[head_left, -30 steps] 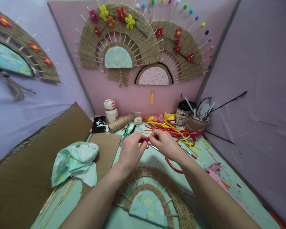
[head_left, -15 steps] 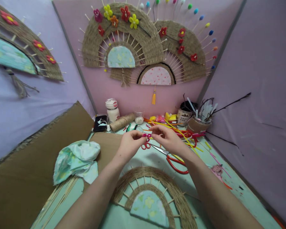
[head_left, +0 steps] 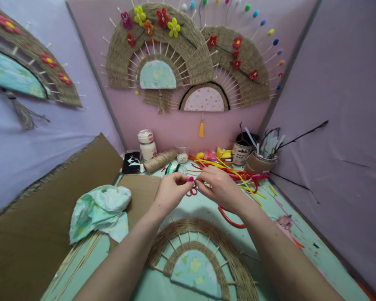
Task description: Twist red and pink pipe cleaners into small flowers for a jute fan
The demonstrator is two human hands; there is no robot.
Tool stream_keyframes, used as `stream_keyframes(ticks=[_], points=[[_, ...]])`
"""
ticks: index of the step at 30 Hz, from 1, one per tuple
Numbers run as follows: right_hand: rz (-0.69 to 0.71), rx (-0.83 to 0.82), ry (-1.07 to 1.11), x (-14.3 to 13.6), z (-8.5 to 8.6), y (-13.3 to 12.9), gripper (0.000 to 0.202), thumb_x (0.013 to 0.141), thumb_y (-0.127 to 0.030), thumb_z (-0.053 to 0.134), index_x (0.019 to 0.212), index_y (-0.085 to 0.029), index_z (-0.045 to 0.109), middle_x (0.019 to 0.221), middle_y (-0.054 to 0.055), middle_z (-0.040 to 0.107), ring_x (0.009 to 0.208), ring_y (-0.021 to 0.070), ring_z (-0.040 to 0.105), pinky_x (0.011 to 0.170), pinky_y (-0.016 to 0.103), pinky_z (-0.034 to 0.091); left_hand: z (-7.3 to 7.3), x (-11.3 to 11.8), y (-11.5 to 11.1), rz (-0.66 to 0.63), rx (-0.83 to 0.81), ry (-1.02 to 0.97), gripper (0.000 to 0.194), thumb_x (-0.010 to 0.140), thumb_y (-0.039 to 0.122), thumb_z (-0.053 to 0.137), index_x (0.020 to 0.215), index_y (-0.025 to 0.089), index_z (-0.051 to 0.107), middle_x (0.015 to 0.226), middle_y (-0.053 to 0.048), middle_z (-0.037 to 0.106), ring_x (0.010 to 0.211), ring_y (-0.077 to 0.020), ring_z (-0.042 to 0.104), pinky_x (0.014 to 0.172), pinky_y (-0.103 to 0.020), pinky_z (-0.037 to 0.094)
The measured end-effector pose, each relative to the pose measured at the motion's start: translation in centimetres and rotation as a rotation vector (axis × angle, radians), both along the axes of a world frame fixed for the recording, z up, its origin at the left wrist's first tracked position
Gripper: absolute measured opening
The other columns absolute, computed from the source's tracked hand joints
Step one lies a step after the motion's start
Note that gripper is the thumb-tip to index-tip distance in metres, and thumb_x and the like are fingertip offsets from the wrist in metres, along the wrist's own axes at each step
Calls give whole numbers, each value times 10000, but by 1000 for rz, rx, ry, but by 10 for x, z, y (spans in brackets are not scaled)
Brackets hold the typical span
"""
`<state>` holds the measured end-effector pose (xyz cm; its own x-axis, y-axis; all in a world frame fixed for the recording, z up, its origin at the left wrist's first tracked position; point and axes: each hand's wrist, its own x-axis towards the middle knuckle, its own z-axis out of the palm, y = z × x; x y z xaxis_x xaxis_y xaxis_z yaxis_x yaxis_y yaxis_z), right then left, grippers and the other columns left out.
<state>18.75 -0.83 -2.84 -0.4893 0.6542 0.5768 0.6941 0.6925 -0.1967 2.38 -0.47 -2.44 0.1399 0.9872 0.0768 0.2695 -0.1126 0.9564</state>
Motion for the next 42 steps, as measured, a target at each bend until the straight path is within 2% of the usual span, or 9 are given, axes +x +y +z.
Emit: stream_keyframes(ticks=[5,10,15,20,22,26,29,37,42], points=[[-145,-13,48,-10,-7,-1,208,810,-170,514,606,-176,477,629,14,507,653,145,448,618,256,323,-16,3,1,70,228,145,88,667,207,587,667,161,662,618,-8,670,574,-126,587,570,-229,438],[-188,-149,196,-15,-11,2,210,730,-121,529,552,-173,431,576,-15,477,586,115,420,561,236,276,-17,5,-1,111,324,231,93,681,188,574,672,170,665,657,-4,683,618,-128,594,618,-235,442],[-197,-320,321,-18,-9,0,190,687,-130,514,522,-169,429,519,-35,463,523,93,402,520,218,258,-18,5,1,101,205,179,92,671,211,583,649,165,660,608,-2,666,581,-130,590,568,-228,428],[-245,-450,379,-20,-10,0,181,676,-159,504,504,-167,448,480,-44,435,486,85,374,490,214,243,-25,5,6,109,199,163,74,655,207,599,639,160,654,615,-9,663,595,-133,588,588,-236,432],[-227,-490,369,-18,-10,1,174,689,-168,496,516,-163,479,482,-43,443,488,86,374,490,212,247,-24,3,8,45,77,61,68,648,214,621,625,153,639,593,-11,649,589,-132,589,591,-236,442],[-159,-532,345,-10,-10,4,261,771,-233,460,521,-162,477,487,-42,422,495,88,363,481,212,239,-16,-2,11,-149,-373,-291,153,669,275,668,711,128,649,689,-57,681,668,-137,637,658,-238,484],[-118,-534,343,-5,-8,6,356,842,-323,420,524,-166,448,486,-41,397,498,91,357,488,218,241,-10,-5,11,-185,-512,-375,236,684,329,685,778,114,662,793,-100,702,722,-154,659,650,-225,484],[-76,-571,363,-1,-2,4,418,904,-343,336,580,-154,520,544,-15,492,537,108,435,531,227,294,-11,-5,11,-151,-443,-365,267,682,361,691,776,111,682,822,-108,705,671,-120,638,646,-207,478],[-84,-543,352,-3,-4,2,390,886,-381,403,595,-155,531,549,-21,487,536,104,425,506,224,285,-9,-3,8,-106,-365,-321,218,696,342,651,717,126,670,754,-82,688,662,-127,625,647,-232,479]])
